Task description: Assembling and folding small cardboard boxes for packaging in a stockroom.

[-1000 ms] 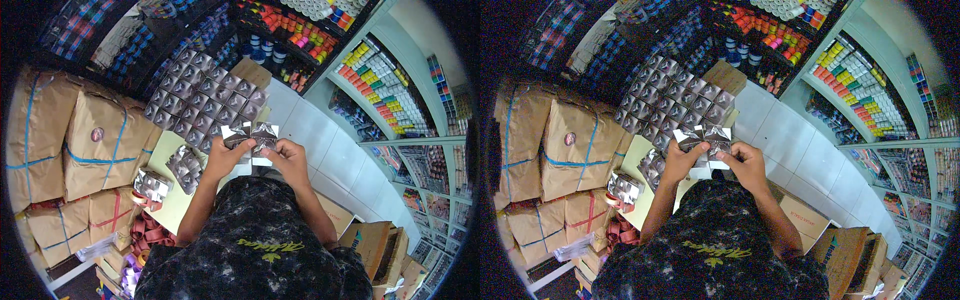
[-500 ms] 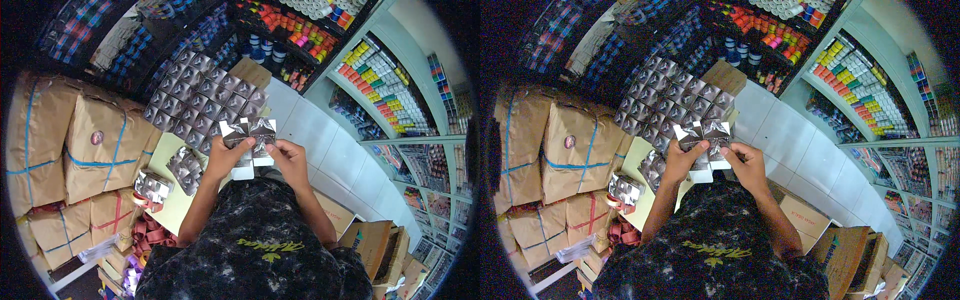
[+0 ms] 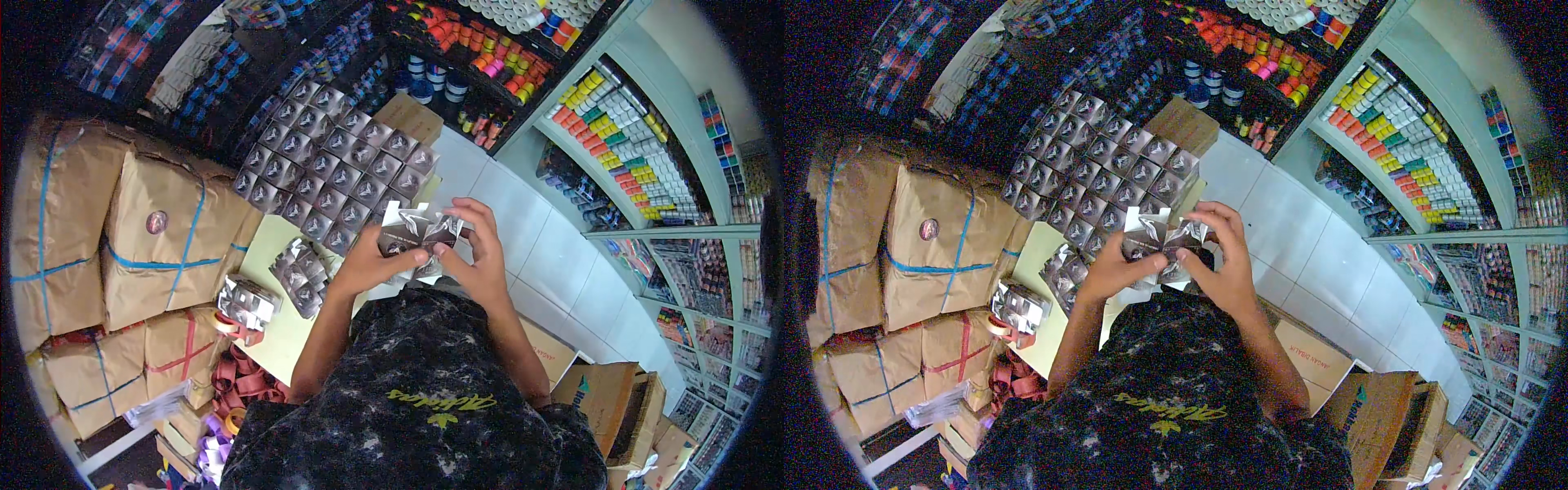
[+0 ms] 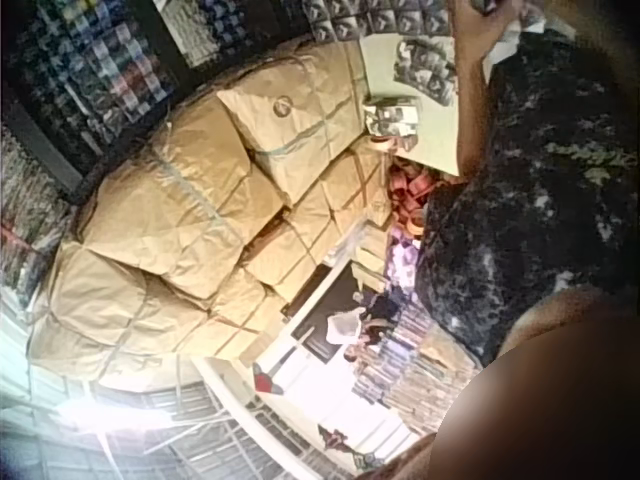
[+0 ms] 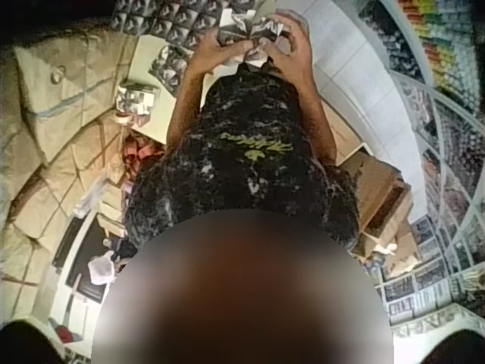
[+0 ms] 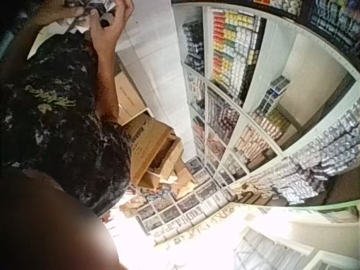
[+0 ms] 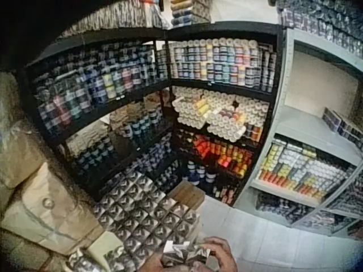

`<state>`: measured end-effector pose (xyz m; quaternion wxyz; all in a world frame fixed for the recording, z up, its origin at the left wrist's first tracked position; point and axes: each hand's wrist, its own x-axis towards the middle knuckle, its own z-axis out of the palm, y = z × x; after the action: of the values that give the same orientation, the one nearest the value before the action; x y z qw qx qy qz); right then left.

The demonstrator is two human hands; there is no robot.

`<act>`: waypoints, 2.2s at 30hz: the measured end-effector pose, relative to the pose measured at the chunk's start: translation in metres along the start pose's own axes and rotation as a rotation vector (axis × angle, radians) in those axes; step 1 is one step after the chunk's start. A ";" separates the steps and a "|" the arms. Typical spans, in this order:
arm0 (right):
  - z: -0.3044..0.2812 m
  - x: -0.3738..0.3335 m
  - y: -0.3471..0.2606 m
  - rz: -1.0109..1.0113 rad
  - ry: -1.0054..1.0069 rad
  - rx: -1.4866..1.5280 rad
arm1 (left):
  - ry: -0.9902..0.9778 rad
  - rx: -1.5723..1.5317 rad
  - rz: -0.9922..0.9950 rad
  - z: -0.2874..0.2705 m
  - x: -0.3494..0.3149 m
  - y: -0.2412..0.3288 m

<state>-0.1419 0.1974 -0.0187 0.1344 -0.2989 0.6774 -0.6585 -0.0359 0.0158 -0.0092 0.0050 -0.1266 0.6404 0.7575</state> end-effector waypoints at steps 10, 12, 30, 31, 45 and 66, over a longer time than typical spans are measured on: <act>-0.004 0.001 0.004 -0.233 0.000 -0.252 | -0.015 -0.062 -0.082 -0.002 0.002 0.001; -0.003 0.001 0.006 -0.316 0.014 -0.301 | -0.013 -0.037 -0.079 -0.005 0.002 0.000; 0.007 -0.004 0.002 0.098 -0.042 0.217 | 0.281 0.083 -0.176 0.001 0.001 0.015; 0.010 -0.003 -0.003 0.260 -0.014 0.440 | 0.282 0.083 -0.176 0.001 0.000 0.016; -0.002 -0.007 0.012 0.458 -0.080 0.417 | 0.137 0.074 -0.128 0.005 -0.008 0.025; -0.009 0.002 -0.003 0.257 0.007 0.036 | 0.086 0.202 0.084 -0.014 -0.014 0.008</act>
<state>-0.1480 0.2036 -0.0142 0.2208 -0.2048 0.6986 -0.6490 -0.0213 0.0031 -0.0005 -0.0416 -0.1306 0.7177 0.6827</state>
